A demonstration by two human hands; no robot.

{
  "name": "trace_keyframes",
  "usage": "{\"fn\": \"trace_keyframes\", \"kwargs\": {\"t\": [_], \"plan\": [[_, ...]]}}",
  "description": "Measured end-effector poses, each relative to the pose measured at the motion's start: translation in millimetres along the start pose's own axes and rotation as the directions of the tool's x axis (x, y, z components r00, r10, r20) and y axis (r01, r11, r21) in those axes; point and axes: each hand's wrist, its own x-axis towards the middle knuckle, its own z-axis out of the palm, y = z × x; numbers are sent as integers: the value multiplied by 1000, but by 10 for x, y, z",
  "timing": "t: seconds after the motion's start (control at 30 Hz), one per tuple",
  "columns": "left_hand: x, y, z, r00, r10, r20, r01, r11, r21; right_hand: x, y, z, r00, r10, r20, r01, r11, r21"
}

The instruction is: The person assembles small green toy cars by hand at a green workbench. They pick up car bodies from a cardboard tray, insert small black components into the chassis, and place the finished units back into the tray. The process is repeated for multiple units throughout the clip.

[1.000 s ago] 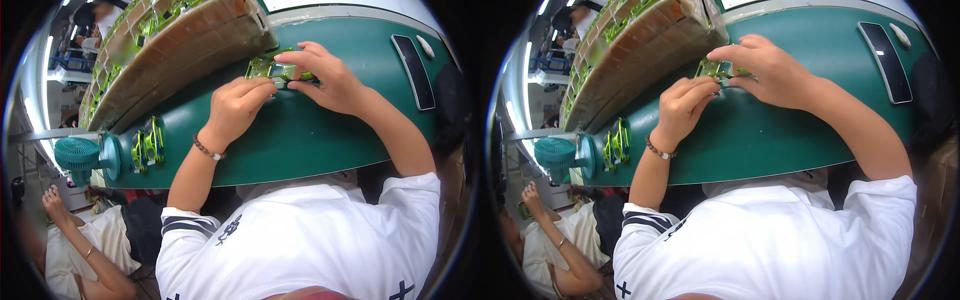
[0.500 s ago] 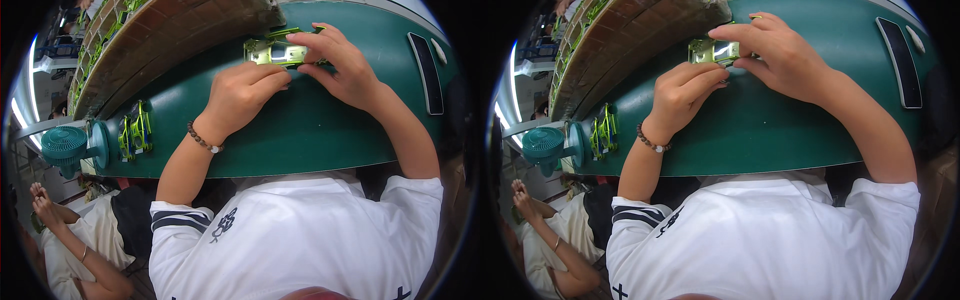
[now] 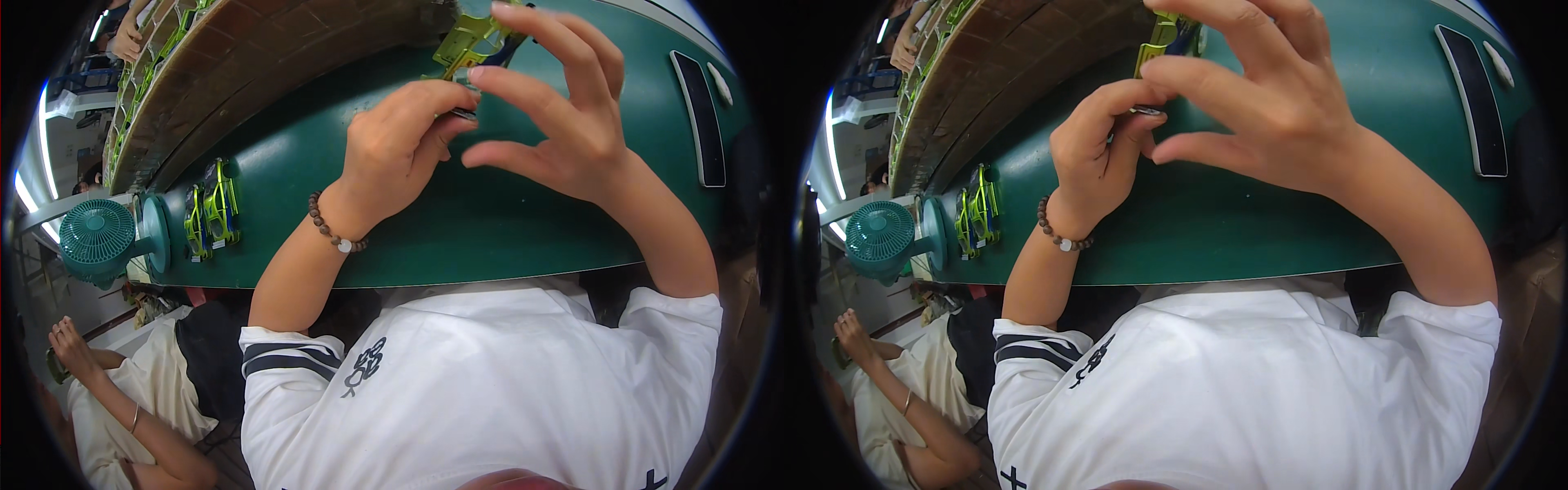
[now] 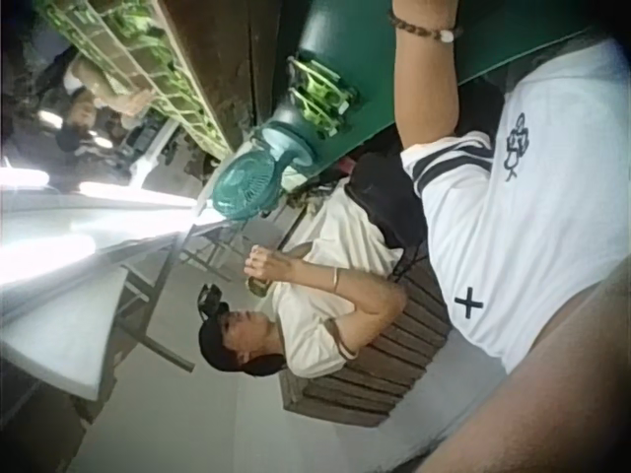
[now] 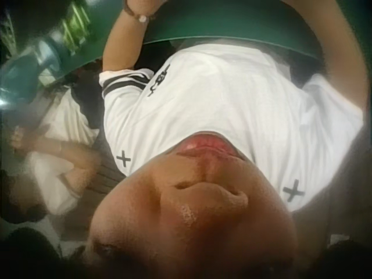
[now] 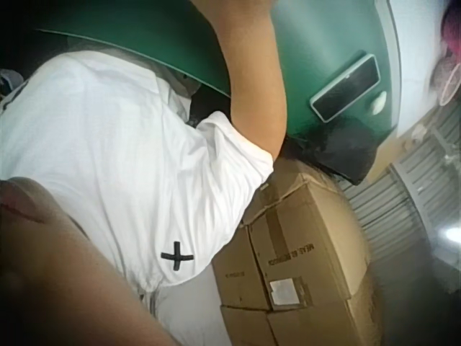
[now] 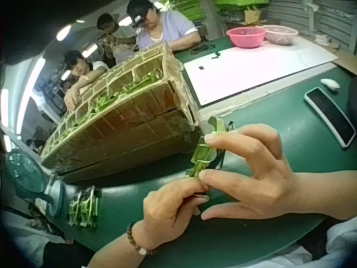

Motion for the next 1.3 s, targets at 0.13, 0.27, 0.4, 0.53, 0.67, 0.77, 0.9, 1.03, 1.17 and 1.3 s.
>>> {"fn": "trace_keyframes", "kwargs": {"t": [0.13,0.27,0.4,0.53,0.67,0.77,0.9,1.03,1.17,1.3], "plan": [[-21,-42,-28,979,197,46,-201,977,77,-57,-9,8,995,-88,-47,85,994,-65],[-69,-54,-38,992,125,12,-125,992,9,-57,-82,18,989,-99,-112,89,991,-98],[-106,21,-15,998,-47,-39,42,990,-133,-100,-187,29,987,71,144,-85,992,90],[-42,41,-26,982,187,39,-189,978,86,-117,-228,70,963,120,240,-152,981,121],[-49,76,-37,969,221,112,-236,961,147,-158,-224,94,964,20,266,-65,984,163],[-68,69,-36,970,221,103,-234,962,143,-169,-225,88,964,-10,264,-41,981,188],[-80,95,-20,978,192,77,-200,973,118,-169,-238,89,967,-22,254,-28,981,193],[-115,125,9,984,171,56,-178,975,132,-189,-296,50,961,-3,277,-45,985,166],[-41,80,-23,986,169,-1,-167,977,133,-118,-282,77,966,76,249,-112,984,136],[-69,-59,-97,909,-413,62,301,545,-783,-85,-90,38,993,117,4,-115,966,230]]}}
